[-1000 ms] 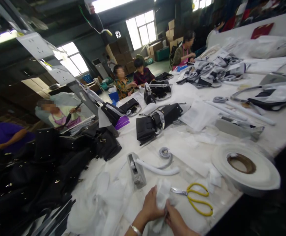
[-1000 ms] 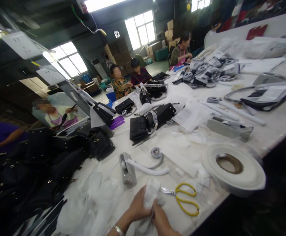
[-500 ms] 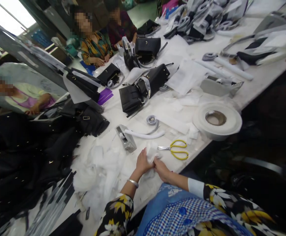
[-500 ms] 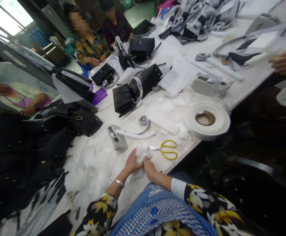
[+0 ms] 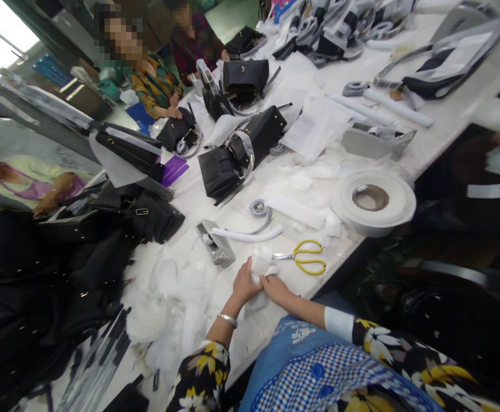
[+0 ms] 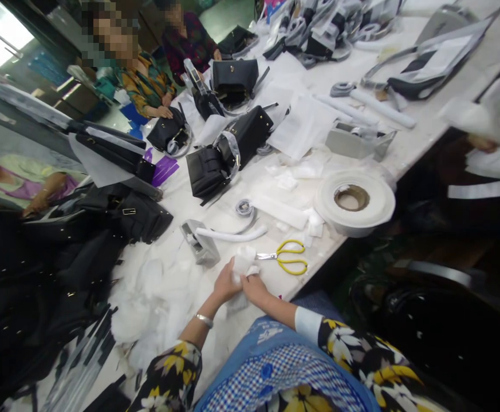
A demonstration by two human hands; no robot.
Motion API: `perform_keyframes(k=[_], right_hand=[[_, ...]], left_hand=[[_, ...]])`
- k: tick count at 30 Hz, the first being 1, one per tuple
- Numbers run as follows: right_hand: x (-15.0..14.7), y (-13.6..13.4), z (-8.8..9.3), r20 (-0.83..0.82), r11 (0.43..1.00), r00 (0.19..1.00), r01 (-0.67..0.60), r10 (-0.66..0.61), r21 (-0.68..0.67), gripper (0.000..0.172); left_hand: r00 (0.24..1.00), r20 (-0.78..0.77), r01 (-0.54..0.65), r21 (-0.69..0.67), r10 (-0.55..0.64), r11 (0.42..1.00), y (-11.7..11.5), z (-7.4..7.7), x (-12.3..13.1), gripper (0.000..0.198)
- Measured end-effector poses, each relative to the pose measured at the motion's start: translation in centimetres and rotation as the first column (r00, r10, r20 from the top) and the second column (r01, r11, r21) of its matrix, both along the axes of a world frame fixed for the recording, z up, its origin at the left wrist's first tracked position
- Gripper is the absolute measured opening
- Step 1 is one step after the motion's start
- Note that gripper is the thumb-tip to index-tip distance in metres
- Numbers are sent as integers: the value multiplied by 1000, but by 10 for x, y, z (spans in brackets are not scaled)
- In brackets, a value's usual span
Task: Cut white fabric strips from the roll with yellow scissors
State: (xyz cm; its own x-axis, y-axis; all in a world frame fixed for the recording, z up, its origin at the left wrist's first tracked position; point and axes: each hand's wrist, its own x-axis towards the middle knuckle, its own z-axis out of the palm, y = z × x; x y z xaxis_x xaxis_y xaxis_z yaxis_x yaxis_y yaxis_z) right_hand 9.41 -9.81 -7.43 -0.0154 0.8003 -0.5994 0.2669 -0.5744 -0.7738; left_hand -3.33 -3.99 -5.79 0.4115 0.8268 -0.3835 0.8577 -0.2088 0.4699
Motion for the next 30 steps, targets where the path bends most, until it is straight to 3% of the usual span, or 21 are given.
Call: perform_keyframes(k=[4,8,12,18,25,30], right_hand=[[-12,0,0,-91,989,987,130,-136,-68,60],[-18,2,3,-185,972,955,225,-233,-66,61],[-19,9,5,-218,967,942,251,-253,-39,54],[-21,19,8,-198,969,949,246,-244,-18,45],[-26,18,17,-235,958,932,287,-274,21,42],[-25,13,23,-191,941,926,337,-326,28,43]], left_hand=[[999,54,11,-65,-7,998,11,7,-1,90],[990,139,45,-162,-23,986,28,13,-4,71],[991,134,27,-267,9,963,38,18,-9,59],[958,263,1,-394,111,919,36,26,-12,56],[928,346,-22,-315,136,949,28,21,-22,55],[938,340,15,-221,62,975,24,16,-22,58]])
